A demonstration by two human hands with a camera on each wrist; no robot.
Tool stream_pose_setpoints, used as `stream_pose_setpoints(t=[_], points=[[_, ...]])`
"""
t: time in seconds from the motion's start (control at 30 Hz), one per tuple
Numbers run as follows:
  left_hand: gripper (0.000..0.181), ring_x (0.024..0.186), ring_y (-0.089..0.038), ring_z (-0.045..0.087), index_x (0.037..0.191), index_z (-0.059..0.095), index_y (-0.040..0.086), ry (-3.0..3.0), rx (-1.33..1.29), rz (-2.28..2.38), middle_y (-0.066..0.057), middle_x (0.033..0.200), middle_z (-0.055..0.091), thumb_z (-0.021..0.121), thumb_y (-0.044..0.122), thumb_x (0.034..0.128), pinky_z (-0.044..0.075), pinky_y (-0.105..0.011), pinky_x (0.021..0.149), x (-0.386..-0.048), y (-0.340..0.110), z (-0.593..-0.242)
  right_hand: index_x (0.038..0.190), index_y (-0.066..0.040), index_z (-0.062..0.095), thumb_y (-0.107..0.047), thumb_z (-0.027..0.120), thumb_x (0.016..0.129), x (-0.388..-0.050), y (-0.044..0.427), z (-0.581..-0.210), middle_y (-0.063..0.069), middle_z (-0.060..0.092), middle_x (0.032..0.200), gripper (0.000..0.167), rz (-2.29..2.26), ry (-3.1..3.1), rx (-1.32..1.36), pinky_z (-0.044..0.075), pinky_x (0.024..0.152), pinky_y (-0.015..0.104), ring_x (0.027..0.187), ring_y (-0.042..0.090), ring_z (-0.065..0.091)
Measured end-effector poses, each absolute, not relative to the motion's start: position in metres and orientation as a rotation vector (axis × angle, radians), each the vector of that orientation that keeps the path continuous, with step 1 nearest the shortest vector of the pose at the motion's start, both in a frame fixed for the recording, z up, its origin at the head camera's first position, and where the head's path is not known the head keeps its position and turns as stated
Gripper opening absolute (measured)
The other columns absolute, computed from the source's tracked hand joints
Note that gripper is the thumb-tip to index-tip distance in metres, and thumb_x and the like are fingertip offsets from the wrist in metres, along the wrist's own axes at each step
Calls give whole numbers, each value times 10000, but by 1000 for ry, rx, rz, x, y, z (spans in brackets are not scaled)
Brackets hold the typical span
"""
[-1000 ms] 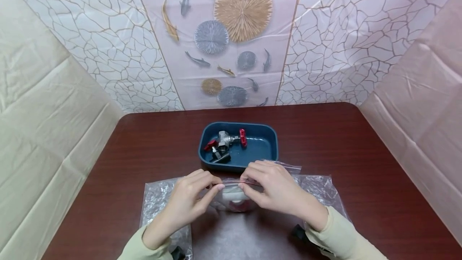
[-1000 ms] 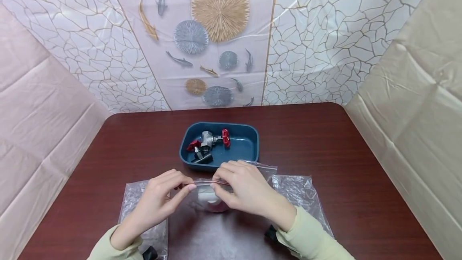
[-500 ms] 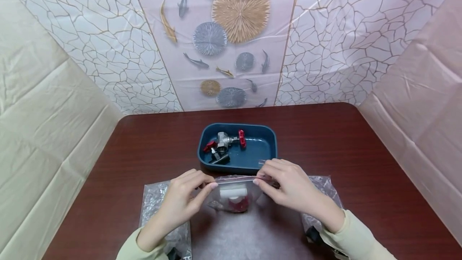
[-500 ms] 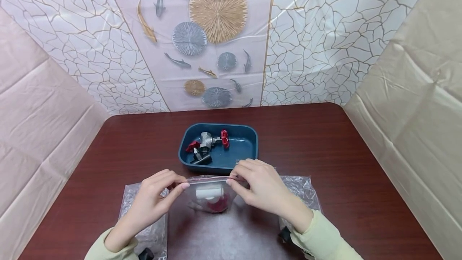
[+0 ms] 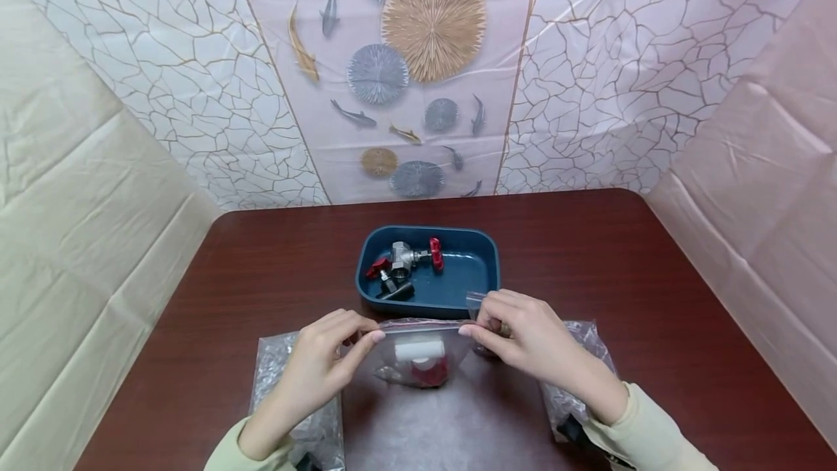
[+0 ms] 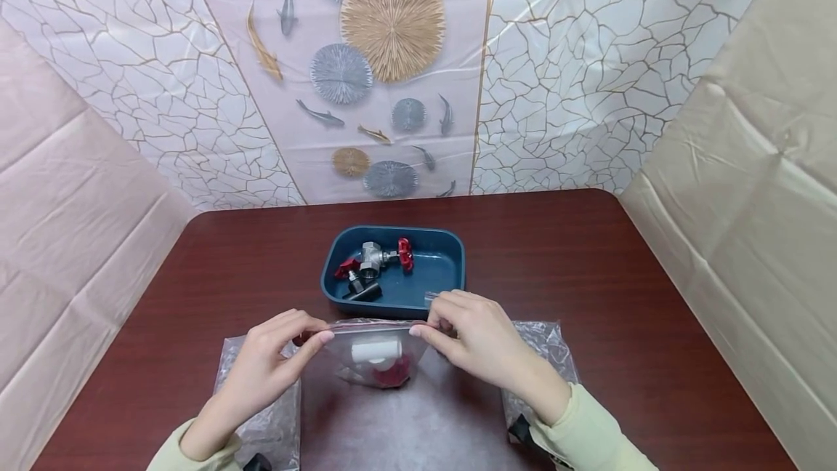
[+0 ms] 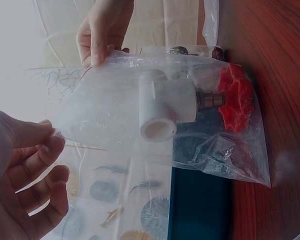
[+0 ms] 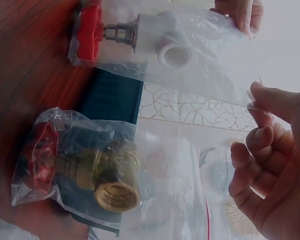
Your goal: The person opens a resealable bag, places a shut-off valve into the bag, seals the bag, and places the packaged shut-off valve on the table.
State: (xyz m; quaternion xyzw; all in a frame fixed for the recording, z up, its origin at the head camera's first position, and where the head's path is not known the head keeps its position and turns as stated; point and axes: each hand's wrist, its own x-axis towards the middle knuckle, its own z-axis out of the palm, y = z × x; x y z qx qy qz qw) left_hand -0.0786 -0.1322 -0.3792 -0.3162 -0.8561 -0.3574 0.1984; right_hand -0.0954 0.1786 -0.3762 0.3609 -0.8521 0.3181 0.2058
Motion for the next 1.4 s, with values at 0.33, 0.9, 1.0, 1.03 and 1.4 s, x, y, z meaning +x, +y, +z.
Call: stream_pose_setpoints(t=[0.33, 0.9, 1.0, 1.03, 1.4], points=[[36, 707, 3, 522, 948, 744, 213, -2428, -805, -1054, 195, 835, 617, 752, 241, 928, 487, -230, 596, -77, -133, -384, 832, -265, 599, -205, 772, 907, -95, 172, -380, -176, 498, 761, 198, 983, -2463, 983, 402, 552, 174, 625, 23, 472], [416, 703, -46, 533, 1056, 686, 222, -2962, -794, -774, 136, 864, 597, 700, 596, 874, 456, -252, 607, -83, -129, -410, 1193, -245, 666, -428, 690, 952, -95, 153, -405, -97, 667, 1110, 303, 1006, -2797, 1099, 525, 758, 284, 907, 27, 603], [387, 664, -46, 502, 1045, 679, 187, -2956, -866, -774, 124, 838, 602, 700, 545, 899, 439, -253, 591, -85, -128, -417, 1171, -239, 681, -420, 697, 948, -96, 149, -409, -74, 686, 1092, 287, 1037, -2815, 1111, 521, 751, 273, 890, 24, 611], [363, 669, -51, 512, 1039, 678, 182, -2950, -890, -800, 122, 843, 611, 702, 520, 909, 444, -255, 596, -85, -128, -419, 1164, -238, 684, -420, 698, 948, -96, 148, -409, -70, 690, 1086, 282, 1052, -2818, 1114, 520, 751, 269, 887, 22, 611], [171, 692, -17, 544, 937, 653, 202, -2876, -992, -820, 134, 820, 625, 757, 335, 913, 477, -256, 614, -95, -117, -424, 1150, -172, 704, -271, 719, 951, -102, 147, -408, -70, 688, 1058, 223, 1045, -2718, 1212, 524, 753, 251, 893, 27, 602]])
